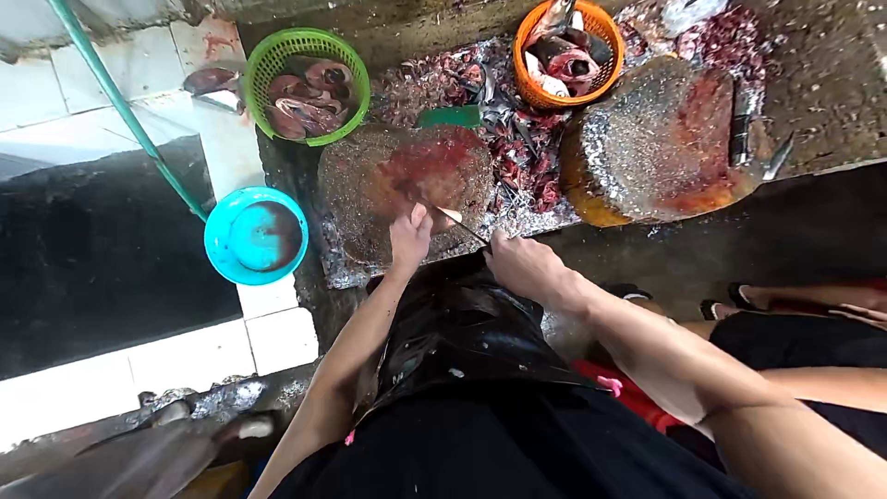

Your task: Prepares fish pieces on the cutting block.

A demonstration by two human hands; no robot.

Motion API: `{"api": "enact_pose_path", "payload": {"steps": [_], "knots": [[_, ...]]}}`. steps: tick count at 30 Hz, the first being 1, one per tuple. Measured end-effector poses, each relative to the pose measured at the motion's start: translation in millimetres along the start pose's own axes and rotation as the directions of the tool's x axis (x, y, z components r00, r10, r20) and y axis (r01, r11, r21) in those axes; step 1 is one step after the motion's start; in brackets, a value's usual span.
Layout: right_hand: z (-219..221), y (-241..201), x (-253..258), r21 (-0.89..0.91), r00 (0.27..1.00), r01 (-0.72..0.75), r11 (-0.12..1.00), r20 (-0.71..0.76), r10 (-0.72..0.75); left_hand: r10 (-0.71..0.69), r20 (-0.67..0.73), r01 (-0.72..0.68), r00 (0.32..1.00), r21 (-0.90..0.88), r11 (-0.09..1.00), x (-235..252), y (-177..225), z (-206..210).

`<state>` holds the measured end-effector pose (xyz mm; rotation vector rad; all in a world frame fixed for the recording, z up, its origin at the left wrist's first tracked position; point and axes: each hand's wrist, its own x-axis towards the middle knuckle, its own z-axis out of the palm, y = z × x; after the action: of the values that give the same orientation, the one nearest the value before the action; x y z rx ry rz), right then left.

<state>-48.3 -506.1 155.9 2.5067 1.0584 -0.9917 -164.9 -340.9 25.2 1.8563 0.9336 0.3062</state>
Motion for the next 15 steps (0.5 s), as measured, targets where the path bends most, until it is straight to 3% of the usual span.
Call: {"api": "enact_pose_path", "payload": {"steps": [6,12,15], "knots": [[-12,-20,26,-0.091,0.999,-0.042,0.995,-0.025,0.040,0.172,0.005,-0.172,0.985,0.084,0.982,13,-1,7],[28,-1,92,0.057,0.988,0.041,0.998,-0.154,-0.032,0.113,-0.032,-0.110,0.993,0.092,0.990,42,-5,3],[21,7,86,0.145,0.992,0.081,0.986,-0.105,-0.066,0.180,-0.019,-0.177,0.984,0.087,0.980,38,-18,-2]]}}
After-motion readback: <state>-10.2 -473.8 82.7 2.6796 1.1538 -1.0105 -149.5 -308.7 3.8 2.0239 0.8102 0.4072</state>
